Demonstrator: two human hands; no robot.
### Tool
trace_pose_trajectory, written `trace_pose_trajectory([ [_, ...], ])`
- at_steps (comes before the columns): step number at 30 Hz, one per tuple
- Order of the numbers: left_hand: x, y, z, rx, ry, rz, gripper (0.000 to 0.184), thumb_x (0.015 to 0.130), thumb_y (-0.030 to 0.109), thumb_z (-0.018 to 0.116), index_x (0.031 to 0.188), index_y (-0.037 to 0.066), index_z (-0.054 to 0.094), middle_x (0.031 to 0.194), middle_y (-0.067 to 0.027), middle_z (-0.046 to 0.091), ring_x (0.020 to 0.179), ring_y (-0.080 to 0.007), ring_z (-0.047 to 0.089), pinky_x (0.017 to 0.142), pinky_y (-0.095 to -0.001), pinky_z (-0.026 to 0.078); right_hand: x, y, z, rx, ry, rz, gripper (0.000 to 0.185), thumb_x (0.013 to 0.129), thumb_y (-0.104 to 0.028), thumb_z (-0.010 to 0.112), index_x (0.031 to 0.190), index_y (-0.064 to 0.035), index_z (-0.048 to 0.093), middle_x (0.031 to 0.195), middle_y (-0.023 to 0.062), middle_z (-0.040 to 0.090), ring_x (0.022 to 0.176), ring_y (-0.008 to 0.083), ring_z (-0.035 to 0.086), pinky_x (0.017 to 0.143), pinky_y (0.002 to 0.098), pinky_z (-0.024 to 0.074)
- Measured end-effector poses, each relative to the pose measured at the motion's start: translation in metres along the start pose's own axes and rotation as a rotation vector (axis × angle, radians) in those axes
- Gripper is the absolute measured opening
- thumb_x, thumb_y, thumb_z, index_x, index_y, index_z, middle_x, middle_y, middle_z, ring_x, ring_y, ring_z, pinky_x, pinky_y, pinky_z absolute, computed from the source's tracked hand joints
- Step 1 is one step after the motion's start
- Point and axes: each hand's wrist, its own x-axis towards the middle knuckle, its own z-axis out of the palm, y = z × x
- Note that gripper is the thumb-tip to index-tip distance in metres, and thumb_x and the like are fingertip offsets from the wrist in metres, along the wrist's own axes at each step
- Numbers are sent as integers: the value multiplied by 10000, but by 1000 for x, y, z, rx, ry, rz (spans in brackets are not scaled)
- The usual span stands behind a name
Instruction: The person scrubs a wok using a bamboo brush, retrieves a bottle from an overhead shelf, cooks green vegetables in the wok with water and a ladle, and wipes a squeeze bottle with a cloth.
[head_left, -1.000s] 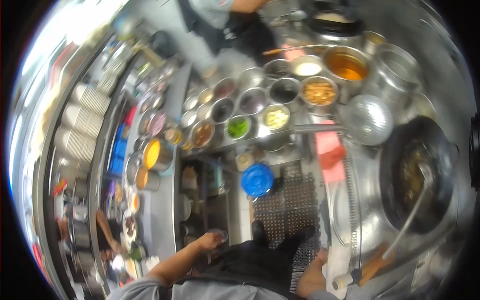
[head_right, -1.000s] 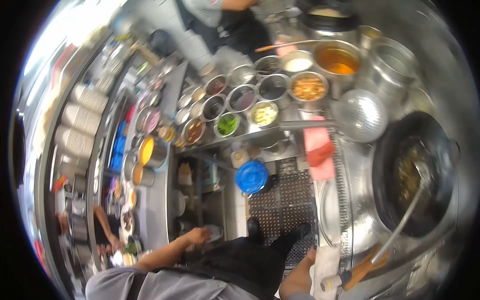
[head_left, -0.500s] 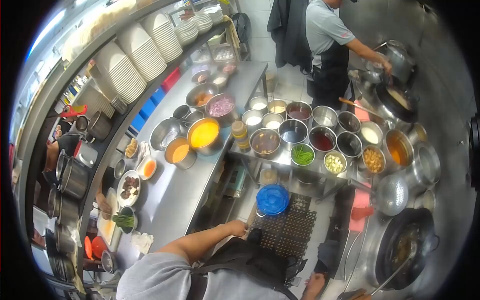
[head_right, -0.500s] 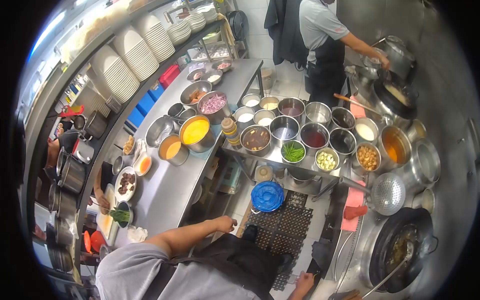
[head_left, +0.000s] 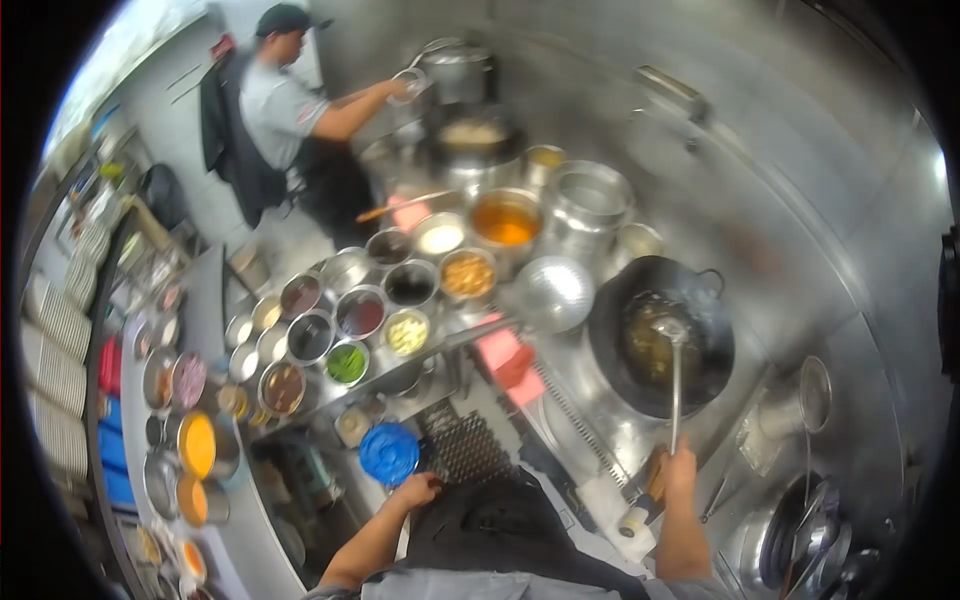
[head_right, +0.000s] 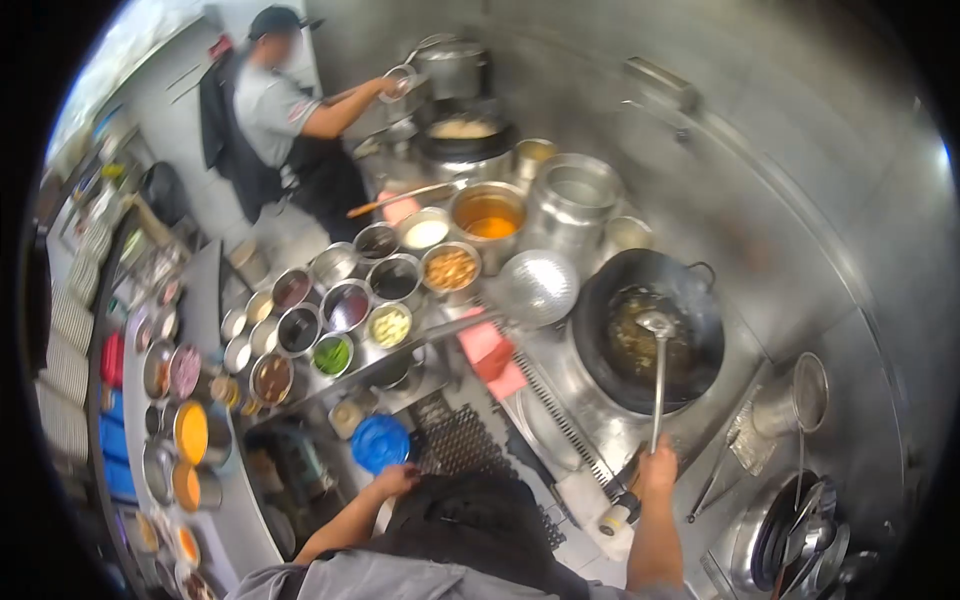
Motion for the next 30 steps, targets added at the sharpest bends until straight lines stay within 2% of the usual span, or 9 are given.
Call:
trace_pose_trajectory([
  [4, 38, 68, -28, -39, -64, 84, 338, 815, 241, 619, 1115, 86, 634, 1027, -149, 679, 967, -288, 652, 871, -385, 503, 12, 3, 4, 152, 11, 28, 384, 755, -108, 607, 1122, -5, 557, 870, 273, 638, 850, 459, 610, 772, 507, 488],
  [6, 53, 100, -49, -113, -19, 100, 326, 827, 211, 619, 1125, 80, 630, 1027, -138, 682, 966, -263, 657, 871, -364, 505, 32, -3, 14, 341, 4, 75, 427, 803, -123, 575, 1200, 26, 523, 730, 213, 628, 590, 293, 639, 548, 404, 492],
  [8, 76, 126, -68, -104, -22, 162, 325, 833, 197, 623, 1131, 66, 627, 1023, -136, 682, 966, -256, 658, 871, -354, 506, 50, -77, -34, 639, 11, 146, 458, 804, -92, 576, 1245, 10, 502, 665, 129, 594, 503, 174, 584, 474, 336, 464],
  [13, 130, 183, -118, -138, 52, 300, 327, 834, 203, 624, 1120, 44, 628, 1047, -157, 665, 971, -303, 643, 869, -381, 501, 204, -183, -86, 795, 114, -124, 536, 807, -57, 564, 1330, -50, 446, 587, 71, 563, 424, 135, 532, 392, 293, 431],
  [16, 174, 204, -120, -73, 219, 458, 390, 824, 235, 625, 1130, -4, 596, 1082, -205, 634, 978, -370, 618, 882, -417, 486, 312, -244, -122, 382, 231, -210, 576, 787, -67, 551, 1347, -27, 422, 759, 170, 652, 694, 357, 651, 662, 431, 533],
  [18, 215, 198, -100, 182, 599, 532, 530, 809, 358, 623, 1149, -40, 543, 1076, -245, 612, 987, -398, 601, 885, -447, 476, 389, -273, -123, 108, 506, -409, 528, 783, -57, 530, 1305, -17, 458, 954, 222, 642, 903, 419, 609, 819, 480, 495],
  [20, 245, 195, -100, 187, 95, 407, 669, 773, 477, 619, 1170, -49, 501, 1072, -281, 589, 999, -421, 585, 888, -467, 471, 438, -311, -140, -30, 445, -370, 493, 789, -43, 516, 1278, -11, 471, 992, 224, 630, 920, 408, 611, 812, 482, 497],
  [22, 257, 196, -94, 183, -115, 327, 728, 751, 515, 615, 1184, -57, 489, 1112, -300, 565, 1026, -409, 579, 889, -458, 475, 469, -336, -145, -173, 367, -329, 458, 794, -29, 501, 1252, -5, 484, 1030, 225, 617, 936, 397, 613, 804, 484, 500],
  [30, 270, 202, -100, 123, -139, 356, 703, 719, 415, 695, 1176, -63, 456, 1075, -292, 567, 993, -429, 583, 855, -477, 487, 419, -262, -147, -462, 244, -317, 484, 823, -26, 501, 1300, -2, 425, 1025, 222, 588, 842, 407, 628, 716, 481, 521],
])
